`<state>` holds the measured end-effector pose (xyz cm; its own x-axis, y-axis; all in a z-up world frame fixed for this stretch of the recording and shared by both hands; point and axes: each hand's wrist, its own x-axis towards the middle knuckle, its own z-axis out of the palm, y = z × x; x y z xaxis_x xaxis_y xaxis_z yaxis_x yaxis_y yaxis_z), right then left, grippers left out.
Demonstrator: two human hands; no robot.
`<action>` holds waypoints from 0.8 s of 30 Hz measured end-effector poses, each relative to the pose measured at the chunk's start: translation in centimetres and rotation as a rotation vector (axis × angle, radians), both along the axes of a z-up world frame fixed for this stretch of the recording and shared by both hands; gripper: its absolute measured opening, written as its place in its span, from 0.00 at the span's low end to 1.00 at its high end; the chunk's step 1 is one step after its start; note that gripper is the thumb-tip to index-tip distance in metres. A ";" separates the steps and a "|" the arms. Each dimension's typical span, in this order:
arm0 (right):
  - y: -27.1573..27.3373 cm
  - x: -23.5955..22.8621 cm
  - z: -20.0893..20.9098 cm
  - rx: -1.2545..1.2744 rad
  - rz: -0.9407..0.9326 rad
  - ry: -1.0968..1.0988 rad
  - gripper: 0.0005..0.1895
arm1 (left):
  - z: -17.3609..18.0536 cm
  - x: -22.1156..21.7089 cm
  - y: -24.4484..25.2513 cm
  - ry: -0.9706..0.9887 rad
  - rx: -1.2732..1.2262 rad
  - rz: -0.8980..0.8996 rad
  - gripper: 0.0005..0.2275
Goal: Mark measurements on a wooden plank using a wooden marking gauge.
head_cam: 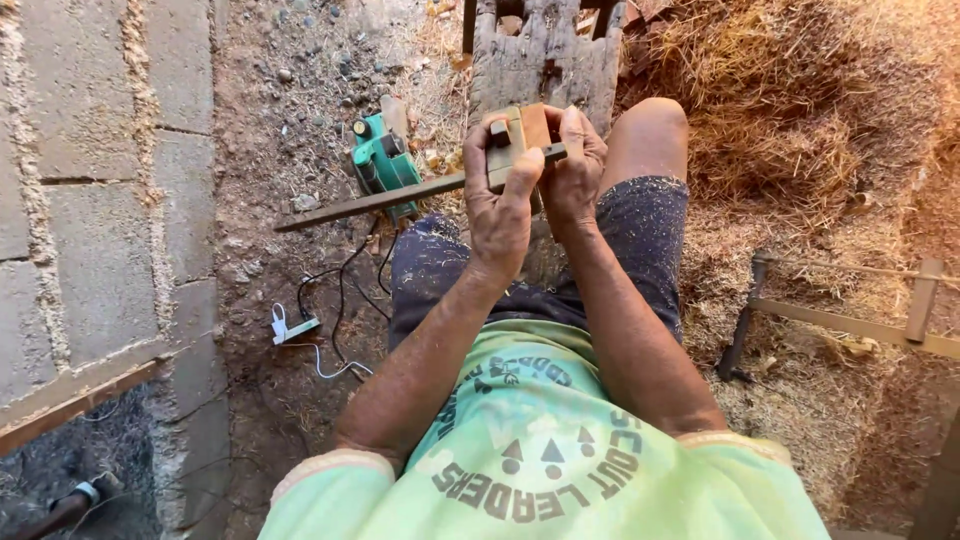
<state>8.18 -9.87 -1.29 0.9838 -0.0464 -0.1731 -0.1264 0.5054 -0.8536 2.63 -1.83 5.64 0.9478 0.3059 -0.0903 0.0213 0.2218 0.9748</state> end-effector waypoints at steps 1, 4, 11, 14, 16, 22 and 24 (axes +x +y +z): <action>0.0 -0.1 -0.2 -0.048 -0.012 -0.006 0.22 | -0.5 0.1 -0.1 -0.034 -0.036 0.012 0.22; 0.2 -1.1 -1.1 -0.096 -0.017 -0.029 0.21 | -0.7 2.6 1.2 0.111 -0.021 0.053 0.23; -0.7 -0.3 -0.7 -0.053 -0.034 -0.064 0.21 | 0.6 1.3 -0.4 0.091 0.122 0.012 0.22; -0.8 -0.9 0.5 -0.131 -0.024 -0.057 0.22 | -1.4 -0.6 -1.1 -0.056 0.001 0.047 0.21; -0.8 -1.4 -0.8 -0.178 -0.026 -0.094 0.21 | -0.9 3.0 0.1 0.106 -0.020 0.064 0.23; -1.5 -1.3 0.1 -0.090 -0.022 -0.043 0.21 | 0.0 2.3 -0.8 0.085 0.044 0.044 0.22; -1.6 -1.7 -0.3 -0.099 -0.037 -0.046 0.21 | -0.7 0.7 -1.2 -0.009 0.088 0.010 0.21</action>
<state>6.50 -11.50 -1.60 0.9879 -0.0974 -0.1209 -0.0690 0.4221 -0.9039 3.28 -3.08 4.97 0.9452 0.3219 -0.0546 0.0110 0.1356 0.9907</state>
